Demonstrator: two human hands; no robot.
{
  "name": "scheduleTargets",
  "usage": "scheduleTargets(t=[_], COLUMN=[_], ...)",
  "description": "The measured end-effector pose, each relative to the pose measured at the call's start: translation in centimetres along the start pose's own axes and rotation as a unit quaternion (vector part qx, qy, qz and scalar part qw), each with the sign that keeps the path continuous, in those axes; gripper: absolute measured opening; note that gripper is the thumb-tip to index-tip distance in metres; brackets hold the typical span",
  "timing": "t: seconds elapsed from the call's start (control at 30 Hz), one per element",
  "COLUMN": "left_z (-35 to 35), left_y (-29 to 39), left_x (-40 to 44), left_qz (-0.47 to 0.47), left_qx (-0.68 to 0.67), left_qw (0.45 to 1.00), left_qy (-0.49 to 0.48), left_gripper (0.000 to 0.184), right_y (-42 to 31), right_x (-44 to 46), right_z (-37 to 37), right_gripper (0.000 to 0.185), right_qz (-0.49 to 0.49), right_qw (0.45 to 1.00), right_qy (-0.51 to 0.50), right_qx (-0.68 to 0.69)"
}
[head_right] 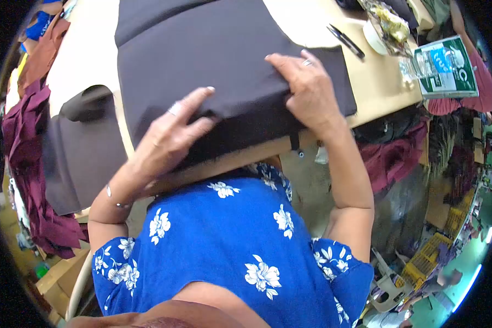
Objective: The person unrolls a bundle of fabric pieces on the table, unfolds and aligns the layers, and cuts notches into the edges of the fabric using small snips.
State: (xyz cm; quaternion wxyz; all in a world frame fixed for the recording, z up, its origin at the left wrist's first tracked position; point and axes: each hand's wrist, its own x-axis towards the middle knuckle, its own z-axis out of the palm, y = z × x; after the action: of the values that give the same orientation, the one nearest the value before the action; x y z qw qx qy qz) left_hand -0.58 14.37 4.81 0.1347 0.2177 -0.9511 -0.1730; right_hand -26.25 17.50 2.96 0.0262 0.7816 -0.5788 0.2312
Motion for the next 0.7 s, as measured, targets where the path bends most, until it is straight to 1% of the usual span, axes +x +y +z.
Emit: scheduleTargets(t=[0.03,0.13,0.2,0.27,0.3,0.33,0.43,0.47,0.53,0.57,0.6,0.63,0.67,0.7], left_z=[0.0,0.6,0.9,0.8,0.8,1.1,1.0,0.9,0.7,0.5,0.2,-0.1,-0.5,-0.8], left_y=[-0.5,-0.3,0.2,0.7,0.8,0.9,0.9,0.6,-0.4,-1.0,-1.5,-2.0,-2.4,-2.7], left_x=[-0.1,-0.2,0.1,0.5,0.7,0.8,1.2,1.2,1.3,1.4,1.9,2.1,2.4,2.6], left_qz=[0.012,0.026,0.048,0.048,0.047,0.073,0.087,0.083,0.058,0.044,0.006,0.004,-0.007,-0.018], left_qx=[-0.005,0.029,0.064,0.102,0.121,0.167,0.191,0.174,0.078,0.029,-0.039,-0.072,-0.100,-0.129], left_qw=[1.000,0.999,0.997,0.993,0.989,0.982,0.973,0.978,0.995,0.999,0.999,0.997,0.995,0.991], left_qy=[0.021,0.007,0.001,-0.047,-0.070,-0.056,-0.093,-0.085,-0.028,0.001,0.006,0.038,0.028,0.019], left_gripper=[0.026,0.023,0.020,0.017,0.016,0.012,0.011,0.008,0.008,0.008,0.009,0.010,0.011,0.012], right_y=[0.5,2.0,2.5,2.5,2.5,2.4,2.4,2.5,2.6,2.6,2.3,1.8,1.2,0.2], right_x=[-0.4,-1.8,-2.5,-2.6,-2.6,-2.5,-2.2,-2.2,-2.2,-2.1,-2.0,-1.9,-1.7,-1.4], right_z=[-0.5,-2.1,-2.5,-2.7,-2.8,-2.9,-3.2,-3.2,-3.3,-3.4,-3.4,-3.6,-3.8,-4.0], right_gripper=[0.057,0.056,0.055,0.053,0.053,0.052,0.052,0.051,0.047,0.045,0.045,0.047,0.049,0.055], right_qz=[0.014,0.066,0.067,0.054,0.066,0.076,0.085,0.085,0.110,0.122,0.122,0.122,0.122,0.083], right_qw=[1.000,0.997,0.996,0.997,0.995,0.993,0.989,0.988,0.981,0.976,0.976,0.976,0.976,0.986], right_qy=[0.001,-0.041,-0.053,-0.059,-0.064,-0.069,-0.075,-0.076,-0.083,-0.088,-0.080,-0.072,-0.063,-0.043], right_qx=[0.002,0.018,0.023,0.019,0.039,0.058,0.095,0.103,0.139,0.157,0.160,0.164,0.167,0.138])
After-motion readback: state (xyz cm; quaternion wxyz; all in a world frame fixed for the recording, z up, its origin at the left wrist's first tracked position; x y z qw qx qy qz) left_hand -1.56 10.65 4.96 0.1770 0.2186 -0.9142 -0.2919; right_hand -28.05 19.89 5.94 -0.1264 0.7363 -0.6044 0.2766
